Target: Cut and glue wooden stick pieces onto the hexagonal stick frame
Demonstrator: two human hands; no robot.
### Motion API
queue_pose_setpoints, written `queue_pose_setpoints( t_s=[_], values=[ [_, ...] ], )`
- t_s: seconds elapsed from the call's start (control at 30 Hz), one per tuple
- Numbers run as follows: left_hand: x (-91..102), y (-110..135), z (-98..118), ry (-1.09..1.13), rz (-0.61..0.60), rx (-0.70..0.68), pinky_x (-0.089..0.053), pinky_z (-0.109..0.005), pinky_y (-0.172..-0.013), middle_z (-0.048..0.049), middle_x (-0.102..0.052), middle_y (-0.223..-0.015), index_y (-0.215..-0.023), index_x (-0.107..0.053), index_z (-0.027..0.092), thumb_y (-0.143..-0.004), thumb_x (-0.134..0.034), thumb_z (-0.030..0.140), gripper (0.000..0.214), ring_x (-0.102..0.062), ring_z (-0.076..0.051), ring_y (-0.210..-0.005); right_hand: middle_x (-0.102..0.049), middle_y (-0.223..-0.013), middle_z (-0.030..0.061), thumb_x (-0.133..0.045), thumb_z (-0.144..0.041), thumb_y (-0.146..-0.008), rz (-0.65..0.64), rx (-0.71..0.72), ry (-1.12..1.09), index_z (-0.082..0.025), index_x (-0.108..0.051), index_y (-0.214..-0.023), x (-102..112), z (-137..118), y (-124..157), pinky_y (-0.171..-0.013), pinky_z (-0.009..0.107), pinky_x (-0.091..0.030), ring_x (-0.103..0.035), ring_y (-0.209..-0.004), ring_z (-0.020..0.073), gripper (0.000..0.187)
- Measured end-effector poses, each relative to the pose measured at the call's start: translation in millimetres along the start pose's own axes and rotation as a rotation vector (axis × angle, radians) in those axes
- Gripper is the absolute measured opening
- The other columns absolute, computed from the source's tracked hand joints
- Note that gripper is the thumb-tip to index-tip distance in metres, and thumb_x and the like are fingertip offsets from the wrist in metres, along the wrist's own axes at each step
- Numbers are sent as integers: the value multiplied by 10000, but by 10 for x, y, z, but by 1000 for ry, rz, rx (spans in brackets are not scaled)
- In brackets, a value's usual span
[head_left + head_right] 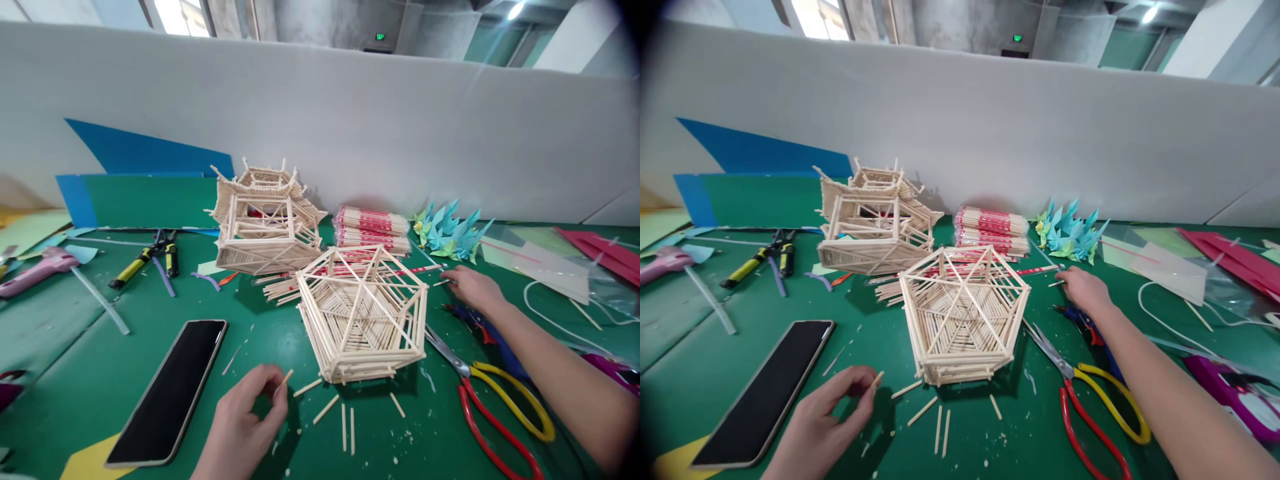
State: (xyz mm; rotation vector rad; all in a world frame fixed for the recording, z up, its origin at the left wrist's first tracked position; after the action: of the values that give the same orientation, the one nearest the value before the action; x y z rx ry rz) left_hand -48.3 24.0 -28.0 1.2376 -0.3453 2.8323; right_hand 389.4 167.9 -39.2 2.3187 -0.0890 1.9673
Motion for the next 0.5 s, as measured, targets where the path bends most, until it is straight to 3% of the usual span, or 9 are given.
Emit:
queue_pose_setpoints(
  t_s=[0.13, 0.2, 0.3, 0.4, 0.5],
  values=[
    [74, 75, 164, 503, -144, 381, -406, -179, -410, 16, -608, -602, -767, -549, 188, -770, -553, 451, 262, -488, -94, -435, -557, -1153, 72, -534, -311, -872, 2, 40, -64, -180, -530, -1141, 10, 6, -56, -782, 403, -493, -582, -942, 193, 299],
    [88, 69, 244, 694, -157, 486, -356, -167, -374, 24, -600, -593, -821, -546, 183, -755, -580, 486, 313, -447, -74, -398, -558, -1155, 65, -511, -309, -885, 71, 31, -137, -196, -543, -1126, 94, 1, 14, -790, 389, -489, -579, -953, 189, 268],
    [88, 39, 326, 863, -156, 510, -384, -187, -438, 18, -621, -616, -943, -567, 176, -754, -620, 439, 328, -478, -70, -411, -584, -1072, 48, -406, -321, -929, 280, -51, -292, -186, -577, -1060, 319, -24, 223, -775, 358, -483, -585, -927, 173, 255],
    [70, 40, 387, 972, -209, 504, -430, -225, -532, -7, -658, -642, -919, -628, 162, -750, -646, 388, 283, -544, -87, -440, -598, -863, 84, -503, -395, -859, 558, -123, -531, -189, -551, -923, 550, -162, 604, -655, 319, -460, -574, -731, 158, 221],
    [35, 79, 477, 1077, -310, 540, -411, -217, -495, -12, -661, -617, -781, -665, 153, -748, -654, 377, 227, -563, -90, -420, -593, -832, 60, -474, -403, -867, 627, -67, -773, -246, -514, -844, 620, -515, 1156, -550, 300, -452, -514, -564, 113, 164]
  ],
)
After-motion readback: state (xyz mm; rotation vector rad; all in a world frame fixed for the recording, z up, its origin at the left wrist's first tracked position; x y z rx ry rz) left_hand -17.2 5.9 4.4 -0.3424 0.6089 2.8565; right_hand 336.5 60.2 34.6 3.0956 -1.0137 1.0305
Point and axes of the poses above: each hand's wrist, its own y-axis away from the middle knuckle, its own x-axis out of the back of the hand, z = x × y, the point moved 1 cm from there along -y, towards the middle knuckle
